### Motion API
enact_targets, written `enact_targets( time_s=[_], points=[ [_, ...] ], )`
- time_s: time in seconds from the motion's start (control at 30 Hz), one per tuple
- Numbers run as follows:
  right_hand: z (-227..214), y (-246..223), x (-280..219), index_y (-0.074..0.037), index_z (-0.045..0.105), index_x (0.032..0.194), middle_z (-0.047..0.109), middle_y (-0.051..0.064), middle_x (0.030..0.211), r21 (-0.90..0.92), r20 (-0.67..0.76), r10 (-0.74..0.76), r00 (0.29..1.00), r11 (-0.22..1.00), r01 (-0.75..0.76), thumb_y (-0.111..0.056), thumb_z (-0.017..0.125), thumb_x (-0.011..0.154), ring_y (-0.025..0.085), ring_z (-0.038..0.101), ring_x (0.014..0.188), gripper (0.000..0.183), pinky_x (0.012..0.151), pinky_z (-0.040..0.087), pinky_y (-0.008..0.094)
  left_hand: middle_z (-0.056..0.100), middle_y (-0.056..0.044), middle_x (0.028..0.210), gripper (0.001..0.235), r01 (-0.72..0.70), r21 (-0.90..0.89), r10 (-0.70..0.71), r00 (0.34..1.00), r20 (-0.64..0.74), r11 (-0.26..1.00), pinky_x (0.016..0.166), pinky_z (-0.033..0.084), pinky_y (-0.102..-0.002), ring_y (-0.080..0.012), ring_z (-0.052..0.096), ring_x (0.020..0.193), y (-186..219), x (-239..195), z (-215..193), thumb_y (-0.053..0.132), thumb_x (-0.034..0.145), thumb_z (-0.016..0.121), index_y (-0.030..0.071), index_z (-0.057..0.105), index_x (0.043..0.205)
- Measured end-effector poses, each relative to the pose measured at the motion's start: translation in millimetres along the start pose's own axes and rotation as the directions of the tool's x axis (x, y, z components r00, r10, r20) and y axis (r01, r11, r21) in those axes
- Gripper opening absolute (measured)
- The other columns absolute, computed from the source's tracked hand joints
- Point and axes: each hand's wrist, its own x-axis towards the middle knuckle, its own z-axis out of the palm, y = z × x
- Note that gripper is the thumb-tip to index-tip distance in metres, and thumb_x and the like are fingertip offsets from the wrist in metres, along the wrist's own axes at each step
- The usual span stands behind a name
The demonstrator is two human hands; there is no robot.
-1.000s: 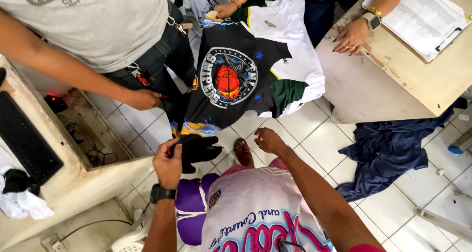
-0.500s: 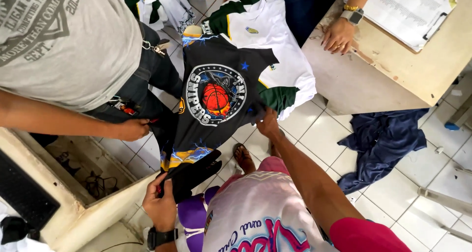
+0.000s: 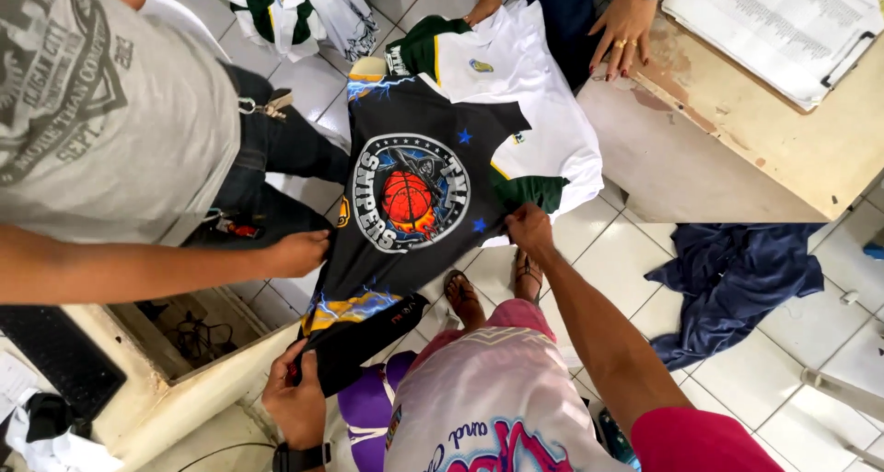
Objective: Inspecting and folding sports jerseys for packaging in a factory setting.
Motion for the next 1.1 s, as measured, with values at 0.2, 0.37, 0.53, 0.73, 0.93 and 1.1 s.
enact_targets(
  time_s=[0.2, 0.37, 0.53, 0.73, 0.93, 1.1],
  points=[
    [-12.3, 41.9, 35.6, -0.006, 0.076, 0.123, 0.078, 0.016, 0.129, -0.167, 0.065, -0.192, 0.979, 0.965, 0.2, -0.022, 0.06, 0.091, 0.039, 0.072, 0.117, 0.04, 0.096, 0.058, 0.049, 0.082, -0.01, 0.107, 0.025, -0.002, 0.032, 0.003, 1.0, -0.016, 0.999, 0.082, 0.061, -0.034, -0.0181, 0.074, 0.093, -26.8, -0.9, 7.7, 0.004, 0.101, 0.076, 0.007, 0.084, 0.124],
    [6.2, 11.4, 38.2, -0.002, 0.072, 0.129, 0.069, 0.023, 0.135, -0.217, -0.023, -0.359, 0.933, 0.913, 0.345, -0.009, 0.059, 0.09, 0.044, 0.066, 0.122, 0.042, 0.102, 0.055, 0.057, 0.083, -0.009, 0.11, 0.025, 0.064, 0.026, -0.064, 0.998, -0.011, 0.998, 0.087, 0.062, -0.032, -0.0187, 0.076, 0.098, -19.7, -8.7, 5.9, 0.007, 0.1, 0.075, 0.008, 0.084, 0.124],
    [37.3, -59.9, 50.3, 0.002, 0.063, 0.145, 0.072, 0.023, 0.134, -0.173, 0.171, -0.538, 0.825, 0.808, 0.563, -0.017, 0.063, 0.096, 0.042, 0.065, 0.128, 0.053, 0.111, 0.051, 0.055, 0.083, -0.012, 0.113, 0.024, 0.069, -0.016, -0.07, 0.997, -0.025, 0.997, 0.092, 0.063, -0.034, -0.0217, 0.077, 0.104, -24.4, -13.8, 5.8, 0.006, 0.1, 0.075, 0.005, 0.083, 0.123],
    [47.8, -130.6, 45.7, -0.007, 0.007, 0.178, 0.074, 0.029, 0.135, -0.211, 0.473, -0.218, 0.854, 0.913, 0.35, -0.031, 0.072, 0.104, 0.042, 0.073, 0.122, 0.101, 0.101, 0.054, 0.05, 0.083, -0.008, 0.108, 0.023, 0.072, -0.013, -0.072, 0.996, -0.055, 0.997, 0.089, 0.061, -0.034, -0.0195, 0.075, 0.1, -25.4, -22.8, 5.8, 0.01, 0.099, 0.075, 0.008, 0.084, 0.119],
    [40.2, -143.4, 41.4, -0.021, -0.004, 0.18, 0.047, 0.024, 0.17, -0.187, 0.484, -0.045, 0.874, 0.97, 0.154, -0.029, 0.076, 0.104, 0.035, 0.077, 0.095, 0.111, 0.065, 0.062, 0.045, 0.083, -0.011, 0.114, 0.023, 0.135, -0.092, -0.14, 0.989, -0.051, 0.987, 0.097, 0.063, -0.037, -0.0229, 0.077, 0.11, -23.3, -25.6, 7.4, 0.01, 0.098, 0.075, 0.006, 0.083, 0.119],
    [35.6, -144.0, 35.2, -0.03, 0.001, 0.18, 0.044, 0.02, 0.173, -0.146, 0.466, -0.054, 0.883, 0.98, 0.136, -0.027, 0.08, 0.1, 0.025, 0.069, 0.074, 0.112, 0.058, 0.057, 0.04, 0.084, -0.009, 0.112, 0.025, 0.267, -0.059, -0.268, 0.963, -0.018, 0.962, 0.091, 0.063, -0.035, -0.0213, 0.077, 0.105, -16.4, -23.8, 5.2, 0.013, 0.097, 0.074, 0.009, 0.085, 0.119]
  ],
)
